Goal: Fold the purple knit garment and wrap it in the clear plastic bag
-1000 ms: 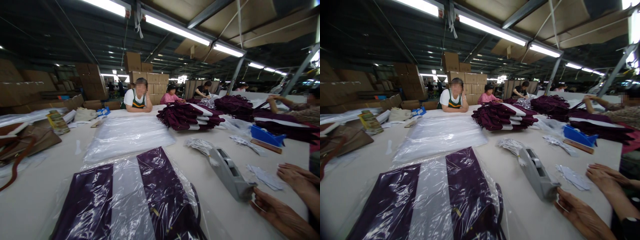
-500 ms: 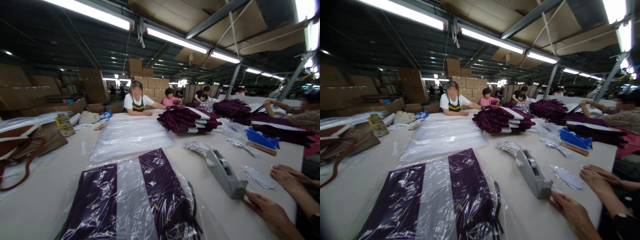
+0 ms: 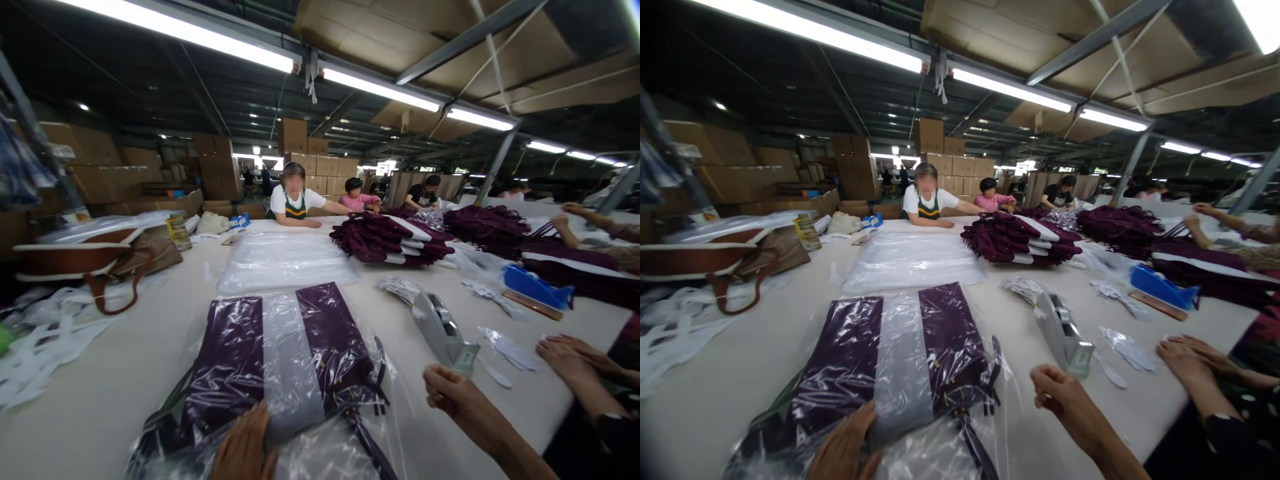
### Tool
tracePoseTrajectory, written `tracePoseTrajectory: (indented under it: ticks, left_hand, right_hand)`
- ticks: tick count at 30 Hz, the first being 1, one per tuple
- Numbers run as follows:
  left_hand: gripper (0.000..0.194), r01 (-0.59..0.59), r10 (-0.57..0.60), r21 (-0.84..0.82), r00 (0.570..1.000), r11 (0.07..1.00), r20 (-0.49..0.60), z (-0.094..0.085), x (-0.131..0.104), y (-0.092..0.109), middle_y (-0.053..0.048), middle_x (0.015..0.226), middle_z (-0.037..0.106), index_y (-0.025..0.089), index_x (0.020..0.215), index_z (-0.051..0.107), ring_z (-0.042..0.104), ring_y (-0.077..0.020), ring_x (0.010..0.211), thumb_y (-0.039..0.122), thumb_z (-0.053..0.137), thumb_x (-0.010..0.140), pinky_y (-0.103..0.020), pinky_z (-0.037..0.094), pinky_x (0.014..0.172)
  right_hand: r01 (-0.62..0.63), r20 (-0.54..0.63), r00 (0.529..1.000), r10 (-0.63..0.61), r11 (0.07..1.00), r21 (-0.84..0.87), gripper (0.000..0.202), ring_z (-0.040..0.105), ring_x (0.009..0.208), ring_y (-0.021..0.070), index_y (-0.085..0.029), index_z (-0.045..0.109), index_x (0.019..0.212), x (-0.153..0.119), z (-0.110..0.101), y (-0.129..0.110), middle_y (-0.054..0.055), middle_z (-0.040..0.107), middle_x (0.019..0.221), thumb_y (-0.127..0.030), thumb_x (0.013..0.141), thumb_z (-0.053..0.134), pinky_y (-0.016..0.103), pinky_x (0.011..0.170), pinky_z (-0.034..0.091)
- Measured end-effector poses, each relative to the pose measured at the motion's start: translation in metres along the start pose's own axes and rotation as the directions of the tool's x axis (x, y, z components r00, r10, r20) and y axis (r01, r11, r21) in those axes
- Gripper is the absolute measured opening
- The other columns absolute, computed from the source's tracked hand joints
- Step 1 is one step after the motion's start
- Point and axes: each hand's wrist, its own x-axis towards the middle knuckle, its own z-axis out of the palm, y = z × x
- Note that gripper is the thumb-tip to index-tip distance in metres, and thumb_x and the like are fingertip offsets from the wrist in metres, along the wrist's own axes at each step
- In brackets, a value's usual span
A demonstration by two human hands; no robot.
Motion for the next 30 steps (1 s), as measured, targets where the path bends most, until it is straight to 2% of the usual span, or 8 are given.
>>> tracePoseTrajectory:
  ticks: [3, 7, 10, 15, 18, 21, 26, 30]
  left_hand:
    - [0.037, 0.168, -0.164, -0.033, 0.982, 0.985, 0.098, -0.019, 0.009, 0.014, -0.011, 0.128, 0.065, 0.016, 0.123, 0.052, 0.063, -0.0247, 0.113, 0.021, 0.053, 0.087, -0.041, 0.050, 0.096]
    - [0.039, 0.293, -0.256, -0.112, 0.931, 0.949, 0.261, -0.037, 0.021, 0.027, -0.013, 0.133, 0.061, 0.015, 0.122, 0.050, 0.056, -0.0259, 0.123, 0.014, 0.058, 0.084, -0.045, 0.043, 0.106]
    - [0.044, 0.351, -0.292, -0.150, 0.903, 0.924, 0.313, -0.041, 0.022, 0.029, -0.013, 0.134, 0.059, 0.015, 0.126, 0.047, 0.054, -0.0252, 0.125, 0.013, 0.059, 0.083, -0.047, 0.041, 0.110]
    - [0.047, 0.354, -0.296, -0.157, 0.905, 0.922, 0.306, -0.037, 0.018, 0.028, -0.013, 0.134, 0.059, 0.015, 0.128, 0.046, 0.054, -0.0259, 0.125, 0.014, 0.059, 0.083, -0.048, 0.041, 0.111]
    - [0.045, 0.350, -0.298, -0.151, 0.910, 0.924, 0.288, -0.034, 0.017, 0.028, -0.013, 0.129, 0.061, 0.015, 0.126, 0.047, 0.056, -0.0270, 0.123, 0.015, 0.058, 0.083, -0.049, 0.043, 0.109]
    - [0.045, 0.353, -0.305, -0.151, 0.913, 0.923, 0.270, -0.033, 0.017, 0.029, -0.013, 0.127, 0.063, 0.015, 0.126, 0.047, 0.057, -0.0275, 0.121, 0.013, 0.057, 0.082, -0.050, 0.045, 0.107]
    - [0.041, 0.347, -0.303, -0.156, 0.919, 0.925, 0.252, -0.034, 0.019, 0.028, -0.013, 0.132, 0.061, 0.016, 0.122, 0.049, 0.059, -0.0265, 0.120, 0.009, 0.053, 0.082, -0.049, 0.048, 0.104]
    - [0.038, 0.333, -0.292, -0.140, 0.924, 0.933, 0.246, -0.034, 0.021, 0.028, -0.013, 0.131, 0.062, 0.015, 0.120, 0.051, 0.059, -0.0259, 0.120, 0.009, 0.052, 0.082, -0.047, 0.048, 0.104]
  right_hand:
    - [0.030, 0.271, 0.962, 0.018, 0.985, -0.171, 0.034, 0.050, 0.059, 0.0095, -0.016, 0.060, 0.069, 0.001, 0.069, -0.019, -0.003, 0.055, 0.062, -0.046, 0.074, 0.075, 0.024, 0.061, 0.043]
    - [0.098, 0.520, 0.848, 0.106, 0.931, -0.351, 0.031, 0.049, 0.056, 0.0081, -0.015, 0.063, 0.073, 0.012, 0.147, -0.029, -0.002, 0.059, 0.063, -0.044, 0.075, 0.072, 0.022, 0.056, 0.039]
    - [0.152, 0.594, 0.788, 0.160, 0.885, -0.440, 0.031, 0.049, 0.053, 0.0080, -0.014, 0.065, 0.073, 0.024, 0.190, -0.029, -0.002, 0.059, 0.062, -0.044, 0.073, 0.071, 0.022, 0.054, 0.040]
    - [0.277, 0.631, 0.752, 0.189, 0.779, -0.563, 0.027, 0.045, 0.048, 0.0065, -0.015, 0.063, 0.065, 0.042, 0.241, -0.023, -0.004, 0.055, 0.056, -0.040, 0.072, 0.068, 0.020, 0.046, 0.034]
    - [0.310, 0.629, 0.732, 0.262, 0.694, -0.650, 0.026, 0.046, 0.048, 0.0067, -0.015, 0.063, 0.063, 0.045, 0.262, -0.018, -0.004, 0.057, 0.055, -0.039, 0.069, 0.071, 0.019, 0.045, 0.034]
    - [0.316, 0.586, 0.736, 0.339, 0.594, -0.740, 0.026, 0.047, 0.048, 0.0078, -0.016, 0.063, 0.059, 0.046, 0.272, -0.011, -0.005, 0.054, 0.050, -0.039, 0.069, 0.071, 0.020, 0.046, 0.034]
    - [0.282, 0.496, 0.798, 0.342, 0.515, -0.809, 0.018, 0.052, 0.049, 0.0091, -0.017, 0.062, 0.055, 0.060, 0.268, 0.005, -0.004, 0.058, 0.051, -0.029, 0.065, 0.070, 0.020, 0.049, 0.040]
    - [0.292, 0.492, 0.802, 0.339, 0.497, -0.817, 0.019, 0.054, 0.049, 0.0105, -0.017, 0.065, 0.055, 0.070, 0.264, 0.011, -0.002, 0.061, 0.052, -0.032, 0.063, 0.072, 0.020, 0.048, 0.042]
